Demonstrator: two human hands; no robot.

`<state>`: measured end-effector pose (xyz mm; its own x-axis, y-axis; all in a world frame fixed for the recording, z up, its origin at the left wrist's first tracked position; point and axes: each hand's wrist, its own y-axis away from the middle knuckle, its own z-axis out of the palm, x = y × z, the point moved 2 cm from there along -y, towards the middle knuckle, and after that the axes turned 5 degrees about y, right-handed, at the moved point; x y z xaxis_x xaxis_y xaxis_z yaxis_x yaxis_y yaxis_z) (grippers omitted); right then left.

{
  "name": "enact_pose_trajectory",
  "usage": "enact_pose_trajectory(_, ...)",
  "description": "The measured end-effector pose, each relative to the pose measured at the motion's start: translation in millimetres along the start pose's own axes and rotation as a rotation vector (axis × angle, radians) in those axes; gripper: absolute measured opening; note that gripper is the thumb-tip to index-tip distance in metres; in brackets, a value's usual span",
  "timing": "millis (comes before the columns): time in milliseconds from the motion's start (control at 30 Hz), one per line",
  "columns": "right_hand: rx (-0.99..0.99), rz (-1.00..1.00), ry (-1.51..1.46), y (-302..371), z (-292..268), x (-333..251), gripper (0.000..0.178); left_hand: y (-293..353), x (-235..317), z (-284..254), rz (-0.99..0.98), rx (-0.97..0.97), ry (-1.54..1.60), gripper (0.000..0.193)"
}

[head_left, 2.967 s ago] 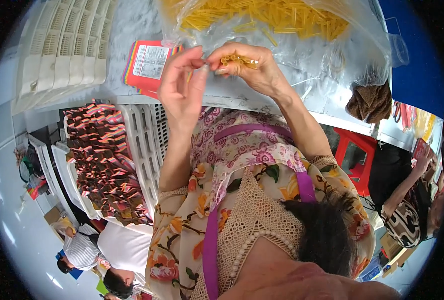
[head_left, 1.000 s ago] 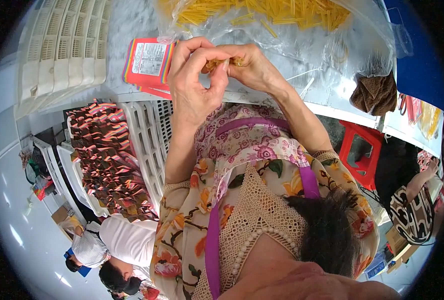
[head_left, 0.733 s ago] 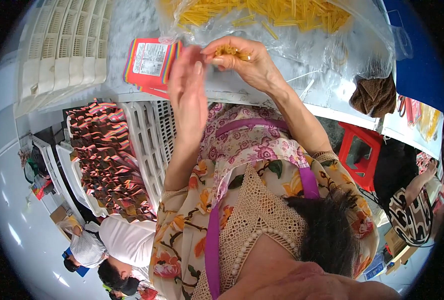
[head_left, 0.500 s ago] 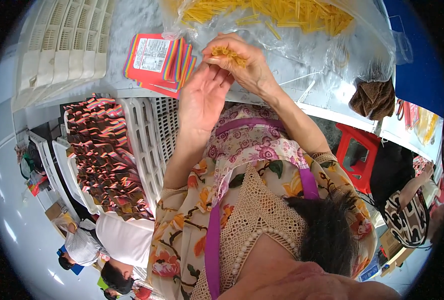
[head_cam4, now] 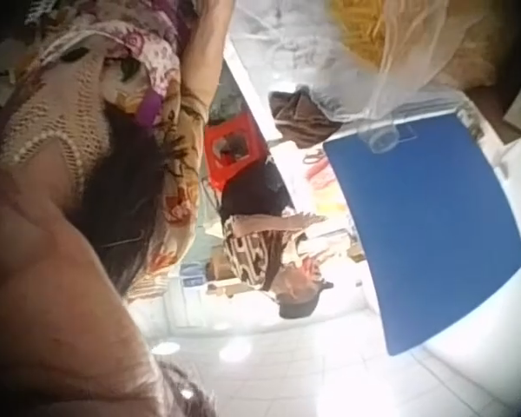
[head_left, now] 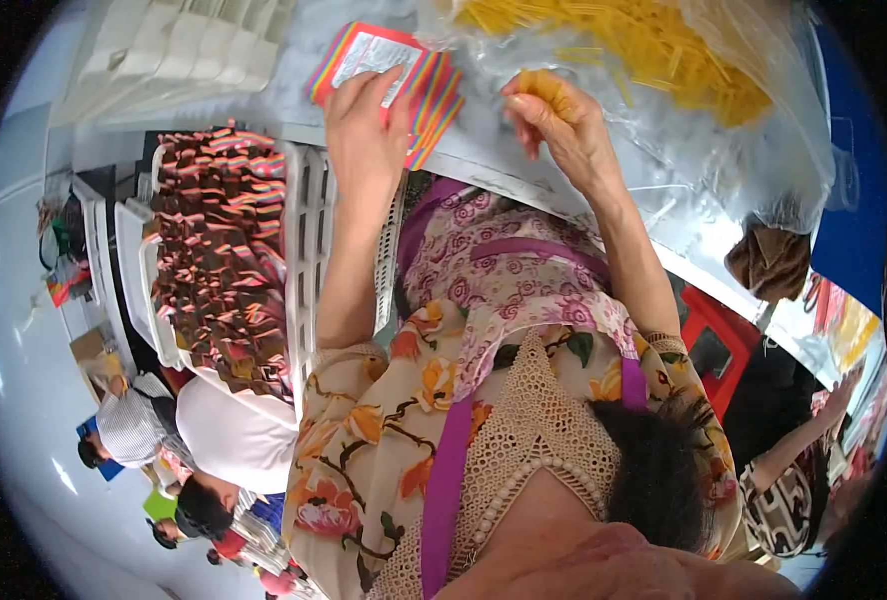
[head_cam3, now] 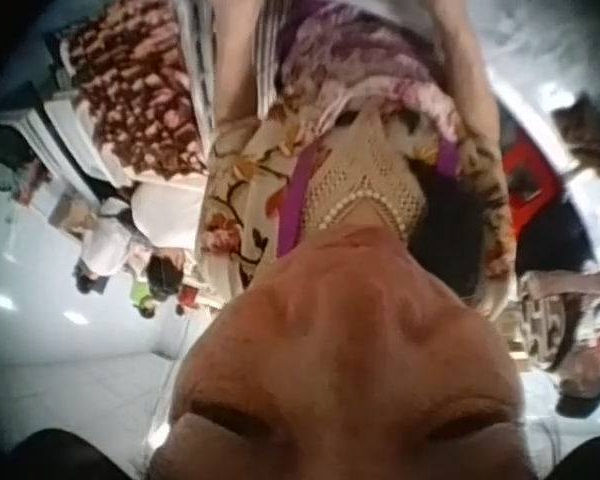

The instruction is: Packaging small yellow paper or plastic strips into small red and yellow paper packets.

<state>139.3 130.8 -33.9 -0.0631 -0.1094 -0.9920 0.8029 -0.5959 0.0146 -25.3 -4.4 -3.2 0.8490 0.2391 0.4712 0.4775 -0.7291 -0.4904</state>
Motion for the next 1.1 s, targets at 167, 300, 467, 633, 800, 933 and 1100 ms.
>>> enact_pose_trajectory(167,-0.133,0.204,0.246,-3.3,22.4,1.4,0.025,7.3,-22.2,19.6,0.044,-0.127,-0.264,0.021)
enact_pose_trajectory(300,-0.150,0.213,0.200,-7.2,22.7,6.6,0.027,5.7,-38.0,18.5,0.074,-0.114,-0.261,0.020)
enact_pose_trajectory(467,-0.202,0.126,0.344,-22.0,34.9,0.4,0.032,-21.2,-33.6,-3.2,-0.453,-0.184,0.074,0.025)
enact_pose_trajectory(633,-0.170,-0.062,0.490,-37.6,56.5,-0.2,0.030,-19.3,-85.7,14.8,-0.701,-0.180,0.499,0.029)
enact_pose_trajectory(800,-0.199,-0.106,0.794,-57.4,71.2,-4.3,0.028,-12.3,-95.5,25.8,-0.587,-0.185,0.679,0.019)
enact_pose_trajectory(933,-0.228,-0.231,0.918,-74.9,72.8,11.2,0.024,-12.6,-68.7,20.7,-0.441,-0.087,0.504,0.014)
enact_pose_trajectory(1100,-0.382,0.105,0.770,-80.1,76.5,3.8,0.021,-11.4,-34.4,3.6,-0.253,0.141,0.196,0.004)
